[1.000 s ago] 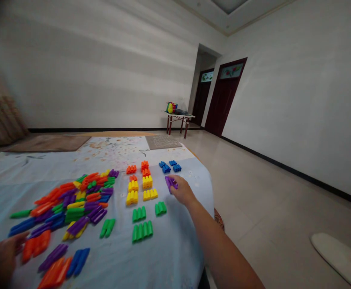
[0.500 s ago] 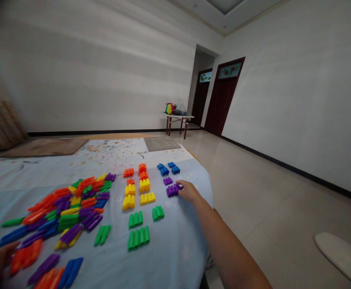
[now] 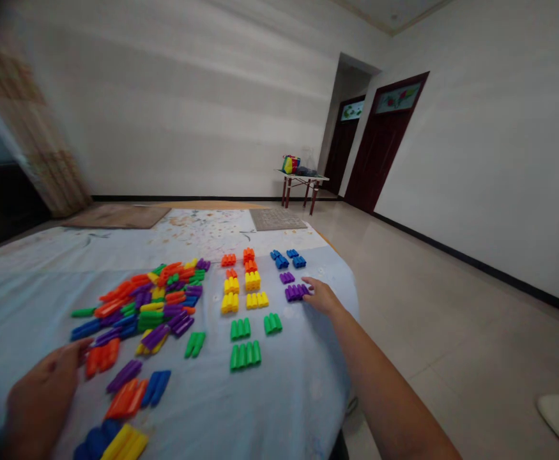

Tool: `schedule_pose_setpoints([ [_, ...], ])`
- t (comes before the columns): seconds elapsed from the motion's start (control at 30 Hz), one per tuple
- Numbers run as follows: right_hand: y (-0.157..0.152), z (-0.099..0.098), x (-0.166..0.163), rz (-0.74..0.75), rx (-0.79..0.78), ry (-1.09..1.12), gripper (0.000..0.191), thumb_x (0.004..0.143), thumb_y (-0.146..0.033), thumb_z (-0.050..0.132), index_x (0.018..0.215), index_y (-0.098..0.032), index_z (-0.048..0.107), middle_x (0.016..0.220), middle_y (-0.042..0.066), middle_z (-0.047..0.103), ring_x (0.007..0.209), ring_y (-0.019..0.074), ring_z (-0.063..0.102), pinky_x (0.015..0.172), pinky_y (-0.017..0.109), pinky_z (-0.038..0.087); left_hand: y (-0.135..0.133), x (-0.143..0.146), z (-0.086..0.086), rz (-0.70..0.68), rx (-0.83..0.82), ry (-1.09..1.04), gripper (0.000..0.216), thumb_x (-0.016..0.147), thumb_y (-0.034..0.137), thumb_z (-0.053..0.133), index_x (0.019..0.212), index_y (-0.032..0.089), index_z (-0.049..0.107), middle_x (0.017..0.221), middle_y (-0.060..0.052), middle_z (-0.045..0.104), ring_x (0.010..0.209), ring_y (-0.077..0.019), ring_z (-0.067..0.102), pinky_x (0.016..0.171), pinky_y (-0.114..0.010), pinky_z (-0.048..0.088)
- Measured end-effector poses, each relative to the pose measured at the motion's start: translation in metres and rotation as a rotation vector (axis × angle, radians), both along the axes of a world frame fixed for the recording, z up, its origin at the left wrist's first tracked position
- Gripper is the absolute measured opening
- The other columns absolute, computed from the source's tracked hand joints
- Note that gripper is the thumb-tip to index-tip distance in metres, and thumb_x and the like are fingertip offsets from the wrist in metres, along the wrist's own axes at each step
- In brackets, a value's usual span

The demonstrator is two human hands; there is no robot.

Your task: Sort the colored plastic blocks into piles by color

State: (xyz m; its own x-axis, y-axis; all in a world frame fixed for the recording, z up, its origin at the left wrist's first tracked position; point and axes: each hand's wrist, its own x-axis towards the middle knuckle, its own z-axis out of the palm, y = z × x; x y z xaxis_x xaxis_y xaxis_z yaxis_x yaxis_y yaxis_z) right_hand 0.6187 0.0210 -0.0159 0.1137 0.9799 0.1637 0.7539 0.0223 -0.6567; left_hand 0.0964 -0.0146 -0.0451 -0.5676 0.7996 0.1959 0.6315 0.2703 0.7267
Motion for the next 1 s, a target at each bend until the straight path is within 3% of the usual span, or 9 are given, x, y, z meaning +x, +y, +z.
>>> schedule_pose_setpoints([
  [0.1,-0.006,0.011,-0.017,-0.023,0.124,0.014,0.050,0.072,-0.019,0.059,0.122,-0.018,0.057,0.122,0.013,0.058,0.104,0.0233,0.059,0.085,0.040,0.049,-0.010,0.018,0.020,-0.015,0.033,-0.114,0.037,0.079,0.040,0.040,0.094,0.020,0.067,0.078,-0.003,0.064,0.081,-0.0204,0.057,0.069,-0.030,0.042],
  [0.17,-0.015,0.022,-0.049,0.030,0.245,0.052,0.045,0.076,-0.025,0.058,0.120,-0.018,0.057,0.116,0.012,0.060,0.100,0.0220,0.060,0.081,0.037,0.050,-0.012,0.024,0.024,-0.023,0.048,-0.125,0.037,0.079,0.039,0.039,0.094,0.019,0.067,0.077,-0.003,0.064,0.079,-0.0189,0.057,0.070,-0.029,0.042],
  [0.27,-0.040,0.038,-0.122,0.356,0.251,0.073,0.034,0.081,-0.026,0.055,0.114,-0.019,0.060,0.106,0.009,0.063,0.090,0.0181,0.060,0.076,0.033,0.050,-0.013,0.025,0.021,-0.019,0.081,-0.133,0.039,0.080,0.040,0.037,0.093,0.018,0.067,0.079,-0.004,0.065,0.079,-0.0188,0.058,0.071,-0.029,0.042],
  [0.4,-0.085,0.047,-0.218,0.848,0.200,0.030,0.035,0.083,-0.024,0.058,0.117,-0.019,0.058,0.111,0.008,0.062,0.101,0.0171,0.057,0.089,0.031,0.046,-0.016,0.025,0.017,-0.026,0.121,-0.142,0.042,0.081,0.042,0.036,0.093,0.017,0.067,0.078,-0.005,0.065,0.077,-0.0191,0.058,0.070,-0.030,0.043],
  [0.5,-0.108,0.042,-0.262,1.129,0.187,-0.102,0.044,0.081,-0.032,0.064,0.122,-0.020,0.055,0.122,0.008,0.059,0.110,0.0193,0.053,0.094,0.033,0.041,-0.017,0.025,0.017,-0.036,0.141,-0.158,0.043,0.081,0.043,0.035,0.093,0.017,0.067,0.076,-0.004,0.065,0.075,-0.0185,0.058,0.069,-0.029,0.043],
  [0.57,-0.115,0.035,-0.277,1.225,0.186,-0.234,0.048,0.081,-0.037,0.064,0.125,-0.022,0.052,0.132,0.007,0.053,0.116,0.0224,0.049,0.096,0.038,0.040,-0.017,0.024,0.018,-0.041,0.149,-0.166,0.042,0.081,0.043,0.036,0.093,0.017,0.067,0.077,-0.004,0.065,0.076,-0.0184,0.058,0.070,-0.029,0.043],
  [0.67,-0.113,0.027,-0.288,1.242,0.179,-0.382,0.037,0.089,-0.035,0.053,0.124,-0.026,0.052,0.139,0.003,0.048,0.120,0.0235,0.044,0.095,0.041,0.039,-0.017,0.024,0.018,-0.046,0.158,-0.181,0.042,0.081,0.043,0.036,0.093,0.017,0.067,0.079,-0.004,0.065,0.078,-0.0186,0.058,0.072,-0.030,0.043],
  [0.8,-0.092,0.020,-0.293,1.089,0.182,-0.433,0.028,0.095,-0.033,0.043,0.119,-0.027,0.055,0.136,0.001,0.051,0.119,0.0229,0.043,0.095,0.044,0.038,-0.016,0.024,0.019,-0.055,0.142,-0.214,0.041,0.080,0.044,0.037,0.092,0.019,0.067,0.075,-0.003,0.064,0.077,-0.0189,0.058,0.071,-0.030,0.043],
  [1.0,-0.074,0.013,-0.280,0.943,0.201,-0.321,0.046,0.083,-0.038,0.063,0.125,-0.022,0.053,0.133,0.010,0.050,0.117,0.0229,0.046,0.098,0.037,0.038,-0.016,0.022,0.022,-0.047,0.111,-0.227,0.040,0.080,0.044,0.038,0.093,0.020,0.067,0.078,-0.004,0.066,0.079,-0.0198,0.058,0.071,-0.031,0.043],
])
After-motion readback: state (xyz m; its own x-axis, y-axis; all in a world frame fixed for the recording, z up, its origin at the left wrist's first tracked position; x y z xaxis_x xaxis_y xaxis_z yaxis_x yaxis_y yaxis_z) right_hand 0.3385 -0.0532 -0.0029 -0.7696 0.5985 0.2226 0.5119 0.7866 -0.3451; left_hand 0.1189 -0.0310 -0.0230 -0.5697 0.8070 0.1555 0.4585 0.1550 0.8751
